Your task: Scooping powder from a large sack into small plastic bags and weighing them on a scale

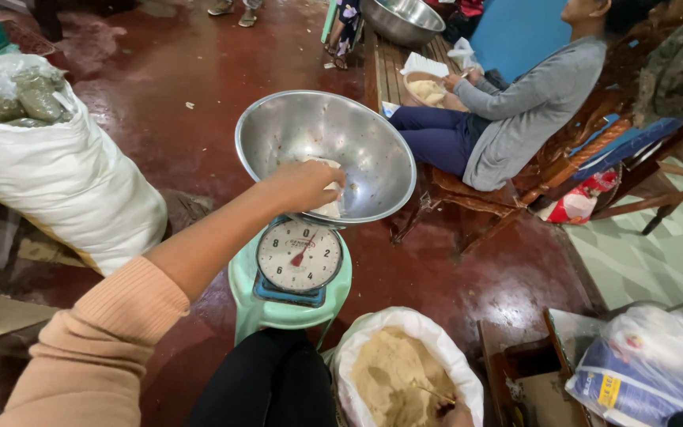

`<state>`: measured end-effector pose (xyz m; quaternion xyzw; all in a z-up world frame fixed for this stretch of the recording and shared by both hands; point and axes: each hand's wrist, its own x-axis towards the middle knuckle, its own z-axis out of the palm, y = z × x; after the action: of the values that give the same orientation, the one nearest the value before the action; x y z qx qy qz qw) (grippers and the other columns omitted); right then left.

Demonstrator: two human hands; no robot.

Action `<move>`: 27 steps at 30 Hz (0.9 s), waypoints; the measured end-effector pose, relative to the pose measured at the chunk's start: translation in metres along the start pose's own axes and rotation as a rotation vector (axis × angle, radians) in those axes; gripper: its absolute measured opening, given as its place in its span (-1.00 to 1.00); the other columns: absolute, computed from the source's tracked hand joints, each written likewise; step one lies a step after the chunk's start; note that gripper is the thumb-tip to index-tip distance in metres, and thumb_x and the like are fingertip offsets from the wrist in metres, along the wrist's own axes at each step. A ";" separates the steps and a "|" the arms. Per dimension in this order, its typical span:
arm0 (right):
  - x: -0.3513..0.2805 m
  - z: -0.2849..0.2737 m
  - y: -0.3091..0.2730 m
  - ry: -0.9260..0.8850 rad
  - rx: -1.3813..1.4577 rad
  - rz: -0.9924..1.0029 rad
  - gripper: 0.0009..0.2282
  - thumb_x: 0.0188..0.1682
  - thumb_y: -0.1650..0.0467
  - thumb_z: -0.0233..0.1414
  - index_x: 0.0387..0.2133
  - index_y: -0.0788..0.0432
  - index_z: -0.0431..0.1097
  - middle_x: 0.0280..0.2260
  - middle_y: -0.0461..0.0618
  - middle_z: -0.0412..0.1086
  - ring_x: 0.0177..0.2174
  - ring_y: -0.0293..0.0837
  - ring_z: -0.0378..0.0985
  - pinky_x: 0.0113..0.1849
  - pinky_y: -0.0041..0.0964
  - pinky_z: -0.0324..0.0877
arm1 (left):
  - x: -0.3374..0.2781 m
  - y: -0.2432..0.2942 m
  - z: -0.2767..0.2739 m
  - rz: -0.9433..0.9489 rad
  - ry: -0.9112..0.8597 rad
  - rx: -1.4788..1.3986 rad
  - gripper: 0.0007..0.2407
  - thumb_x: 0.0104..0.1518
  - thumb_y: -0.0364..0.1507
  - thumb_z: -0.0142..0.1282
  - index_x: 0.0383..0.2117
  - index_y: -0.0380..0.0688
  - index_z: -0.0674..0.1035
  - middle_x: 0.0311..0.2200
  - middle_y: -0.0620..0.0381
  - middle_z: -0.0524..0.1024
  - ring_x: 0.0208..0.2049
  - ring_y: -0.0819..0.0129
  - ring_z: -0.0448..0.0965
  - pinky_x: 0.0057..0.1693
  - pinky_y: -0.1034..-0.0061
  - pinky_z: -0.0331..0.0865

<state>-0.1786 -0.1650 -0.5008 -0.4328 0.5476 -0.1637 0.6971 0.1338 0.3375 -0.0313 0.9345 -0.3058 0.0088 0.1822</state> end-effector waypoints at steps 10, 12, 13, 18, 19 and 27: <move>-0.090 0.050 -0.027 0.287 0.336 -0.332 -0.82 0.00 0.46 -0.02 -0.25 0.25 0.53 -0.51 0.18 0.39 -0.67 -0.17 0.32 -0.65 -0.36 0.18 | -0.024 0.017 -0.002 0.426 0.371 0.091 -0.77 0.01 -0.74 -0.04 -0.29 -0.15 0.53 -0.24 0.01 0.41 -0.19 -0.01 0.42 -0.39 0.10 0.37; -0.087 0.045 -0.025 0.238 0.310 -0.399 -0.83 0.04 0.48 -0.02 -0.22 0.31 0.51 -0.43 0.20 0.44 -0.67 -0.19 0.32 -0.63 -0.36 0.22 | -0.023 0.018 0.009 0.253 0.202 0.241 -0.90 0.20 -0.42 0.03 -0.41 -0.17 0.48 -0.49 -0.02 0.53 -0.46 -0.20 0.55 -0.41 -0.02 0.36; -0.086 0.043 -0.022 0.241 0.309 -0.398 -0.83 0.04 0.48 -0.02 -0.22 0.31 0.51 -0.43 0.20 0.44 -0.67 -0.19 0.32 -0.63 -0.36 0.22 | -0.020 0.015 0.013 0.254 0.199 0.239 -0.90 0.20 -0.42 0.03 -0.41 -0.17 0.48 -0.49 -0.02 0.53 -0.46 -0.20 0.55 -0.41 -0.02 0.36; -0.094 0.038 -0.015 0.146 0.339 -0.433 -0.82 0.04 0.50 0.00 -0.17 0.39 0.47 -0.45 0.19 0.41 -0.62 -0.13 0.36 -0.57 -0.33 0.25 | -0.008 0.002 0.027 0.163 0.131 0.319 -0.98 0.09 -0.53 0.11 -0.41 -0.17 0.52 -0.50 -0.01 0.61 -0.35 -0.10 0.61 -0.14 0.08 0.41; -0.082 0.044 -0.019 0.151 0.339 -0.432 -0.82 0.04 0.50 0.00 -0.17 0.39 0.47 -0.45 0.19 0.41 -0.62 -0.13 0.36 -0.57 -0.33 0.25 | -0.008 0.003 0.022 0.166 0.128 0.317 -0.98 0.09 -0.53 0.11 -0.41 -0.17 0.52 -0.50 -0.01 0.61 -0.35 -0.10 0.61 -0.14 0.08 0.41; -0.109 0.045 -0.047 0.019 0.390 -0.473 -0.80 0.06 0.47 -0.03 -0.13 0.38 0.41 -0.44 0.16 0.39 -0.59 -0.17 0.37 -0.53 -0.37 0.30 | -0.051 0.037 -0.028 0.000 -0.210 0.010 -0.77 0.33 -0.46 -0.29 -0.19 0.08 0.54 -0.53 0.14 0.61 -0.33 0.09 0.57 0.23 0.09 0.02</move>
<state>-0.1642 -0.0961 -0.3946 -0.4046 0.3965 -0.4277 0.7044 0.0738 0.3486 0.0006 0.9311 -0.3232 -0.0878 0.1443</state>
